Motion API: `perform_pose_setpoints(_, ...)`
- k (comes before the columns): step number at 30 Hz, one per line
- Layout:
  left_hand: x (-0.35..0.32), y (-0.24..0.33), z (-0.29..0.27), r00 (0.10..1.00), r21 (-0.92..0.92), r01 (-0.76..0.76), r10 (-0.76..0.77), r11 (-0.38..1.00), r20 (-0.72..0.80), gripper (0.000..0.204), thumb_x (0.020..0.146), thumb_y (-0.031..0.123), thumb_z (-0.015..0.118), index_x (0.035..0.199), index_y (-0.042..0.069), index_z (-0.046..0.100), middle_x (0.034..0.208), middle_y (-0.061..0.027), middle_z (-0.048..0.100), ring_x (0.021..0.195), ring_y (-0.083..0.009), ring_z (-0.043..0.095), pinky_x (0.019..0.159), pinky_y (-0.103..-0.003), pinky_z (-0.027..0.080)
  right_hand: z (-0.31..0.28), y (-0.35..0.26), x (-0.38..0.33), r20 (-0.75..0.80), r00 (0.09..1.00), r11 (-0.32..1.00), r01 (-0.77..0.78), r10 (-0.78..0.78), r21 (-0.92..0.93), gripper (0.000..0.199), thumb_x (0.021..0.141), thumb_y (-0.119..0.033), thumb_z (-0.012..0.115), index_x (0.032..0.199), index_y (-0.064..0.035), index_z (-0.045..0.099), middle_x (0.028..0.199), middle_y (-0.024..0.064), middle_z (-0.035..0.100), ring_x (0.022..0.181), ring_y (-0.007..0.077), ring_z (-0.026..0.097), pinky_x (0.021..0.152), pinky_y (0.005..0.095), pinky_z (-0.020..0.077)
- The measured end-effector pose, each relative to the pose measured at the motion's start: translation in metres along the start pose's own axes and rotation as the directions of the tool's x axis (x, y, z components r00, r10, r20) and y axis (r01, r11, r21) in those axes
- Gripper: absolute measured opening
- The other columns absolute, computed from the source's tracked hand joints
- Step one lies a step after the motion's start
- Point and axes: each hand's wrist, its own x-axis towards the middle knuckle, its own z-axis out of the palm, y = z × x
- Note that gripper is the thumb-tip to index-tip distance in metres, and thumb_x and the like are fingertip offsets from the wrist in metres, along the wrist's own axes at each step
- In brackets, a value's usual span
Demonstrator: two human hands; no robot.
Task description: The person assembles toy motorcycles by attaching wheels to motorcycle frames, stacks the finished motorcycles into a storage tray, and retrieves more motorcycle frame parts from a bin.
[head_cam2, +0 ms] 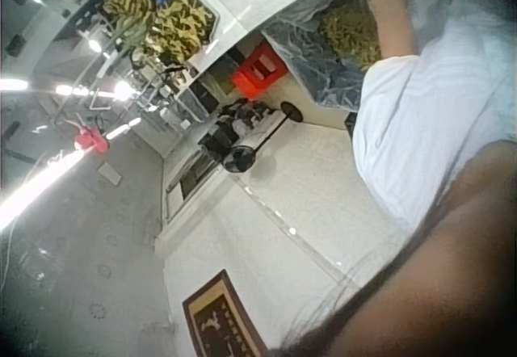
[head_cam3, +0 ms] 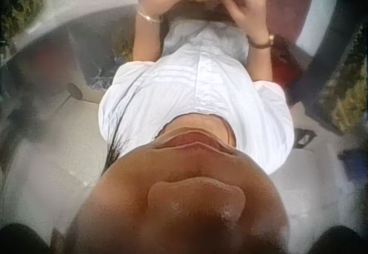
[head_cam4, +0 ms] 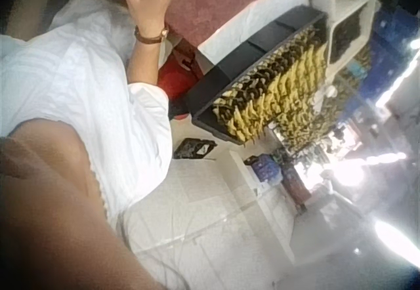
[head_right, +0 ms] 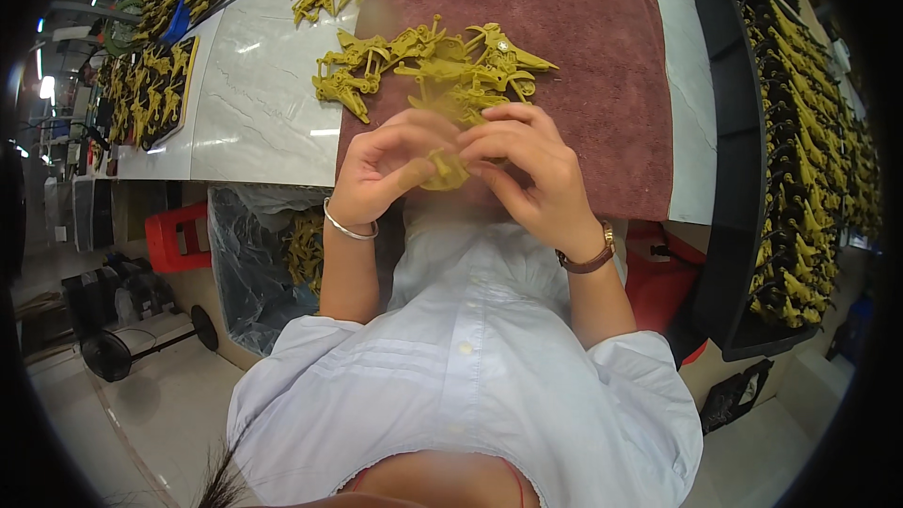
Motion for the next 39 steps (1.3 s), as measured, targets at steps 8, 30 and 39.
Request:
perform_pose_setpoints(8,0.004,-0.007,0.024,0.970,-0.202,0.233,-0.241,0.951,-0.014,0.014,0.088,0.003,0.061,0.100,-0.003,0.061,0.123,-0.0089,0.044,0.112,-0.0164,0.050,0.095,-0.031,0.044,-0.004,-0.009,-0.011,-0.045,0.998,0.997,-0.052,0.049,-0.055,0.014,0.072,-0.009,0.070,0.084,-0.0054,0.065,0.115,0.0124,0.059,0.120,0.0332,0.047,0.100,0.0426,0.0343)
perform_pose_setpoints(30,0.076,0.004,0.035,0.959,-0.143,0.080,-0.116,0.986,-0.260,0.009,0.085,0.004,0.065,0.093,0.002,0.061,0.127,-0.0116,0.050,0.107,-0.0135,0.054,0.088,-0.027,0.046,-0.117,0.027,-0.046,-0.523,0.836,0.768,-0.441,0.165,-0.464,0.011,0.090,-0.006,0.054,0.097,0.0010,0.058,0.121,0.0149,0.054,0.115,0.0291,0.051,0.092,0.0374,0.0441)
perform_pose_setpoints(39,0.099,-0.024,0.044,0.962,-0.422,0.089,-0.187,0.902,-0.197,0.013,0.084,-0.001,0.064,0.088,0.007,0.054,0.112,-0.0094,0.058,0.088,-0.0065,0.056,0.073,-0.018,0.046,-0.139,0.068,-0.053,-0.540,0.832,0.521,-0.518,0.124,-0.679,0.017,0.089,-0.007,0.055,0.103,0.0003,0.062,0.115,0.0158,0.057,0.105,0.0322,0.055,0.086,0.0386,0.0464)
